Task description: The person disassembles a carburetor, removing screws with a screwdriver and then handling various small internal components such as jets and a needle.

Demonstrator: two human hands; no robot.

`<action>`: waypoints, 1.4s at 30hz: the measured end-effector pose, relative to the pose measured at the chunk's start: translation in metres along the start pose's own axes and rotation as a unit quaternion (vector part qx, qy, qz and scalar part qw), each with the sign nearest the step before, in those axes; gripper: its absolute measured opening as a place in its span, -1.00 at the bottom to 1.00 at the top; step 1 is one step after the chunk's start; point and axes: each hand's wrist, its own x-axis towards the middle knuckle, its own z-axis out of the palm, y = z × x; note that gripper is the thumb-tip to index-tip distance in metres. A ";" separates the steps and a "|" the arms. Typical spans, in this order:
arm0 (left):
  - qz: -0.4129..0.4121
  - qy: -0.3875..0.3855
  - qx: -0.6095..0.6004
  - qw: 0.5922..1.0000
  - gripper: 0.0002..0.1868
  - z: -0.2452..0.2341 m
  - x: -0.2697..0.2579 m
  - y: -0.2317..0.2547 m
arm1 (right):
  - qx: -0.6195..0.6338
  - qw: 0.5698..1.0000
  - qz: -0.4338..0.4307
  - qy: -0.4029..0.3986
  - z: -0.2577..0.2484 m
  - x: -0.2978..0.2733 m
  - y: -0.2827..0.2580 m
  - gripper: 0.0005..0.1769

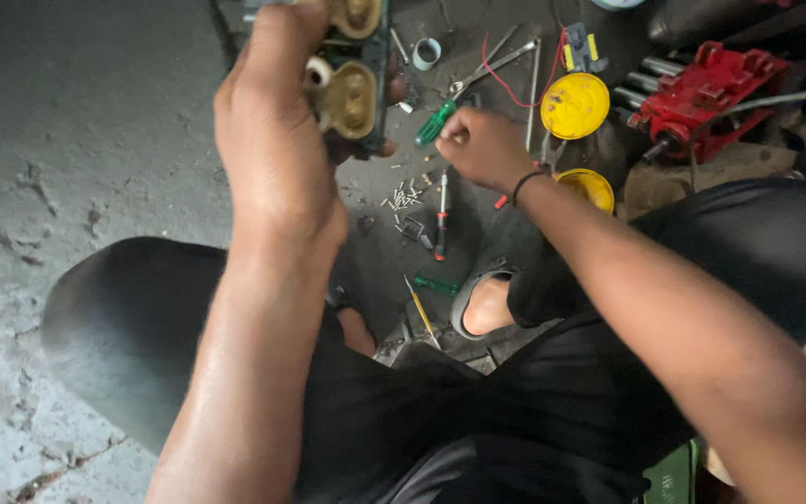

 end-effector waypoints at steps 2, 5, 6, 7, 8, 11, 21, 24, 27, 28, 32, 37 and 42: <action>-0.012 0.013 -0.018 1.000 -0.49 -0.002 0.002 0.000 | -0.015 1.000 0.019 0.005 0.037 -0.002 0.040 -0.68; -0.035 0.017 -0.044 0.998 -0.45 -0.006 0.003 0.001 | -0.002 0.990 0.139 -0.006 0.095 -0.042 0.064 -0.66; -0.037 0.012 -0.043 0.998 -0.43 -0.006 0.002 0.002 | -0.001 0.987 0.153 -0.042 0.111 -0.061 0.069 -0.67; -0.039 0.006 -0.043 0.998 -0.42 -0.007 0.002 0.002 | -0.001 0.983 0.166 -0.078 0.122 -0.074 0.070 -0.68; -0.044 0.010 -0.043 0.998 -0.43 -0.008 0.002 0.002 | -0.024 0.985 0.145 -0.092 0.125 -0.081 0.067 -0.70; -0.063 0.011 -0.041 0.997 -0.46 -0.009 0.003 0.003 | -0.030 0.984 0.131 -0.116 0.128 -0.085 0.044 -0.73; -0.083 0.005 -0.058 0.995 -0.54 -0.011 0.004 0.007 | 0.056 0.994 0.022 0.090 0.123 -0.016 0.061 -0.85; -0.098 0.022 -0.073 0.992 -0.57 -0.009 0.003 0.001 | 0.045 0.993 0.061 0.090 0.131 -0.007 0.075 -0.85; -0.108 0.043 -0.070 0.991 -0.59 -0.012 0.004 -0.005 | 0.043 0.992 0.091 0.076 0.141 0.003 0.073 -0.84; -0.108 0.046 -0.065 0.991 -0.60 -0.013 0.006 -0.007 | 0.038 0.992 0.092 0.075 0.142 0.010 0.069 -0.83; -0.130 0.109 -0.037 0.985 -0.62 -0.010 0.008 -0.012 | -0.008 0.988 0.145 0.049 0.146 0.016 0.048 -0.84; -0.175 0.141 -0.021 0.974 -0.59 -0.003 0.003 -0.013 | -0.072 0.988 0.139 -0.003 0.145 0.026 0.040 -0.79; -0.167 0.106 -0.037 0.980 -0.59 0.001 0.005 -0.017 | -0.124 0.984 0.114 -0.058 0.149 0.031 0.040 -0.72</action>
